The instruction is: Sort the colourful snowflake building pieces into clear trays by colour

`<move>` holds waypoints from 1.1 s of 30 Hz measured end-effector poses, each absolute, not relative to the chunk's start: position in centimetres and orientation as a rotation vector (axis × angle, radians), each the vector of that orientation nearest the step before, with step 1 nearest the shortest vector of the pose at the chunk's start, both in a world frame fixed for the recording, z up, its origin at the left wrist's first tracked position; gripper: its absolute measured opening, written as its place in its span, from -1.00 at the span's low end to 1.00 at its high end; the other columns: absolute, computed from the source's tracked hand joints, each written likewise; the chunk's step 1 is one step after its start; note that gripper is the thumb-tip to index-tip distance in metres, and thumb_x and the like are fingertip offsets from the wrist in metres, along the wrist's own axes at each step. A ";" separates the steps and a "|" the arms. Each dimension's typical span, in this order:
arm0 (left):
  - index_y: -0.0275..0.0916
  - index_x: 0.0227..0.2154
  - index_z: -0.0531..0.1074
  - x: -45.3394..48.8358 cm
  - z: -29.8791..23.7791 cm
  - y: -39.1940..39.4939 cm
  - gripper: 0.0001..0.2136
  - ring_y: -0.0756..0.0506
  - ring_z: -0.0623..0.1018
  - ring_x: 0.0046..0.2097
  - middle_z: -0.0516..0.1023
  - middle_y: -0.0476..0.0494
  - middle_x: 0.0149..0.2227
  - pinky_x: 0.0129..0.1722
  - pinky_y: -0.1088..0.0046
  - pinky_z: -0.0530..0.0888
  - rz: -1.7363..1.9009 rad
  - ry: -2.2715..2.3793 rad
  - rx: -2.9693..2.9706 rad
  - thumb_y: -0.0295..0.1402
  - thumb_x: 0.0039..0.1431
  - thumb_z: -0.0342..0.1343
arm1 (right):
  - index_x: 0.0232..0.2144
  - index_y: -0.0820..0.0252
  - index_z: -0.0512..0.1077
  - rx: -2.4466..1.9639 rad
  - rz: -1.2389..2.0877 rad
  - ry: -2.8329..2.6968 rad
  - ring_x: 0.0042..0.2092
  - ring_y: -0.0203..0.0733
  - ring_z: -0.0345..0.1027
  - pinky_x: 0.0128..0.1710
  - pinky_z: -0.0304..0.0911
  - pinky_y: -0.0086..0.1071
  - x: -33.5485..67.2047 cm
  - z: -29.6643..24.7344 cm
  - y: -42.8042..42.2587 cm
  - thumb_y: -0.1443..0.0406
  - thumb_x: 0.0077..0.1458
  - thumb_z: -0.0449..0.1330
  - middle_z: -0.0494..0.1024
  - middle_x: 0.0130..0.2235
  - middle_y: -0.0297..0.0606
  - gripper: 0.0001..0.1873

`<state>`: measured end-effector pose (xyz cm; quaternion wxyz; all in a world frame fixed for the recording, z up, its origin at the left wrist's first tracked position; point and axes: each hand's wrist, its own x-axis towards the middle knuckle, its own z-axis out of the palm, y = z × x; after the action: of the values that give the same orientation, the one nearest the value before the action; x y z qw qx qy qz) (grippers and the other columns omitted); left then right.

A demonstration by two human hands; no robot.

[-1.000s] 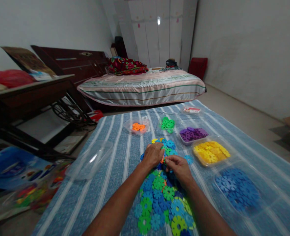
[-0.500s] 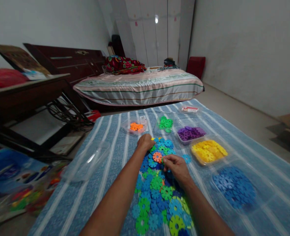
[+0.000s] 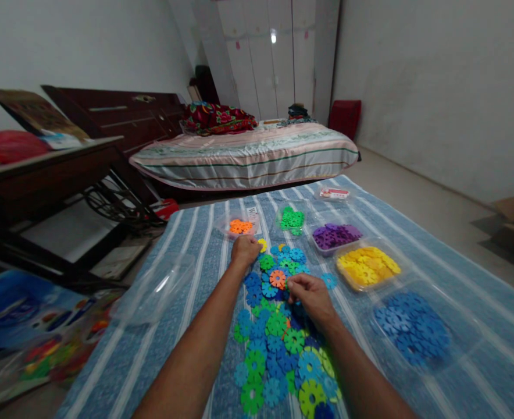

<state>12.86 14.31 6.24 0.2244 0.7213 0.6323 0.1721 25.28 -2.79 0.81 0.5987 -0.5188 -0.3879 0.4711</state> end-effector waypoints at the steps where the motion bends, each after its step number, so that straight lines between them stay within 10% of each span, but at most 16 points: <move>1: -0.30 -0.58 0.46 13.1 6.7 13.9 -0.92 -0.04 0.51 -0.43 0.51 -0.07 -0.56 -0.49 0.53 0.36 0.483 1.702 1.969 -0.46 -0.03 0.16 | -0.53 0.22 0.47 -1.202 1.092 -0.901 -0.61 -0.36 0.17 -0.61 0.08 -0.47 25.3 0.8 -2.8 0.01 -0.05 0.22 0.43 -0.66 -0.34 -0.63; 11: -0.32 -0.30 0.51 22.8 10.6 6.8 -0.83 0.04 0.52 -0.50 0.59 -0.09 -0.44 -0.50 0.58 0.42 0.376 0.826 1.643 -0.43 -0.01 0.20 | -0.54 0.20 0.47 -1.189 1.083 -0.894 -0.59 -0.34 0.23 -0.52 0.14 -0.44 25.4 0.5 -2.5 0.13 -0.07 0.23 0.44 -0.66 -0.36 -0.76; 24: -0.21 -0.40 0.58 18.5 5.8 13.1 -0.81 -0.14 0.54 -0.11 0.62 -0.14 -0.25 -0.16 0.47 0.40 0.248 1.665 2.296 -0.53 0.00 0.08 | -0.51 0.22 0.48 -1.174 1.103 -0.871 -0.62 -0.38 0.14 -0.61 0.02 -0.49 25.2 0.7 -2.5 0.03 -0.06 0.23 0.43 -0.66 -0.36 -0.66; 33: -0.21 -0.50 0.54 18.7 5.2 15.2 -0.91 -0.09 0.54 -0.28 0.57 -0.06 -0.45 -0.32 0.52 0.38 0.057 1.575 2.314 -0.48 -0.15 0.24 | -0.51 0.22 0.47 -1.174 1.113 -0.864 -0.61 -0.39 0.13 -0.59 0.05 -0.48 25.2 1.0 -2.5 0.09 -0.04 0.21 0.42 -0.66 -0.38 -0.71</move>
<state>18.74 15.15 5.20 0.1702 0.8144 0.5544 0.0199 25.18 -2.53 0.98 0.6083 -0.5081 -0.3740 0.4816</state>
